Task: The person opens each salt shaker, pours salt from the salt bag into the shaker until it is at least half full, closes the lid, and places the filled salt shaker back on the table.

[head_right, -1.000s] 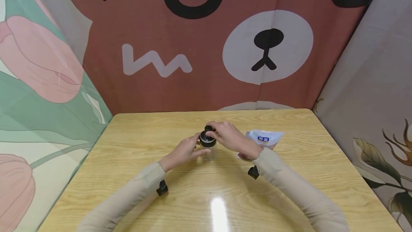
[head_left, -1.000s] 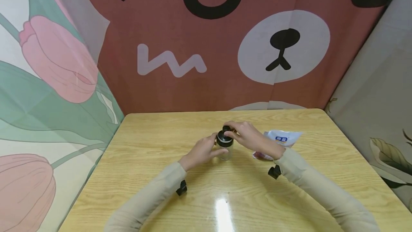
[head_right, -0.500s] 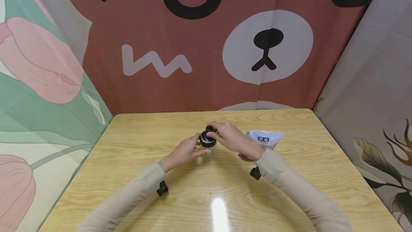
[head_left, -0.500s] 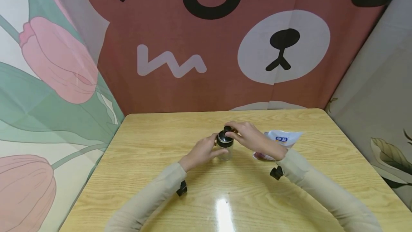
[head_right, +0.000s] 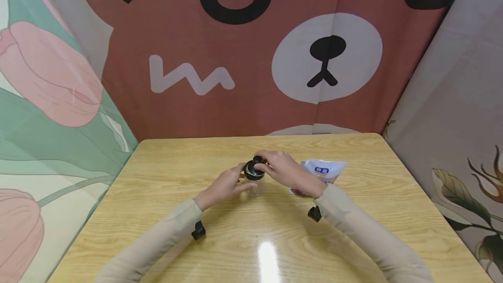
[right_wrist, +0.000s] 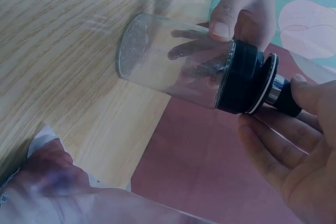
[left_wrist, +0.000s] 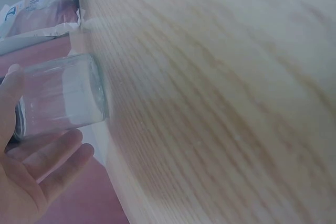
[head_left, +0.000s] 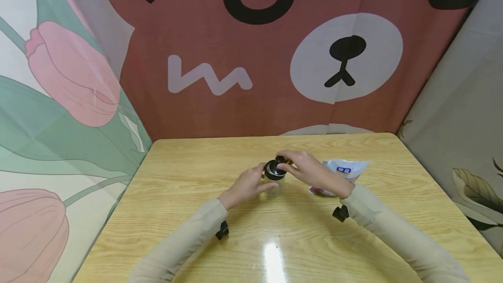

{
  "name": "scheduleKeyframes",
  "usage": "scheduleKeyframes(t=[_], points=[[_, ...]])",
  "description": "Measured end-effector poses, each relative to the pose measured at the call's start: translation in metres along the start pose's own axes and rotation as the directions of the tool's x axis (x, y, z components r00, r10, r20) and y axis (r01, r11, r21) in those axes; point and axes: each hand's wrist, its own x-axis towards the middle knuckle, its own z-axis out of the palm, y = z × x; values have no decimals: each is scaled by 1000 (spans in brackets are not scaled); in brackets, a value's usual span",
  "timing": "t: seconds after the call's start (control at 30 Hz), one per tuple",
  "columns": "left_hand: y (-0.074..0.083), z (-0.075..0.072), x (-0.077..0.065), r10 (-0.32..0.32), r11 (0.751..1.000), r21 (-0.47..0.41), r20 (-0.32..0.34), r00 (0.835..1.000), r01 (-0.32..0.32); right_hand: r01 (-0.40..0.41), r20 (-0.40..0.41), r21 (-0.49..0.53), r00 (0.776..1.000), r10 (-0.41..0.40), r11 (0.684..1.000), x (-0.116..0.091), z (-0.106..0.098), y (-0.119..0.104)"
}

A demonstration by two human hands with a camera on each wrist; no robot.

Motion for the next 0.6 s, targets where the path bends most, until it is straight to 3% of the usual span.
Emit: scheduleKeyframes(t=[0.6], points=[[0, 1, 0, 19, 999, -34, -20, 1000, -20, 6, -3, 3, 1000, -6, 1000, -9, -2, 2]])
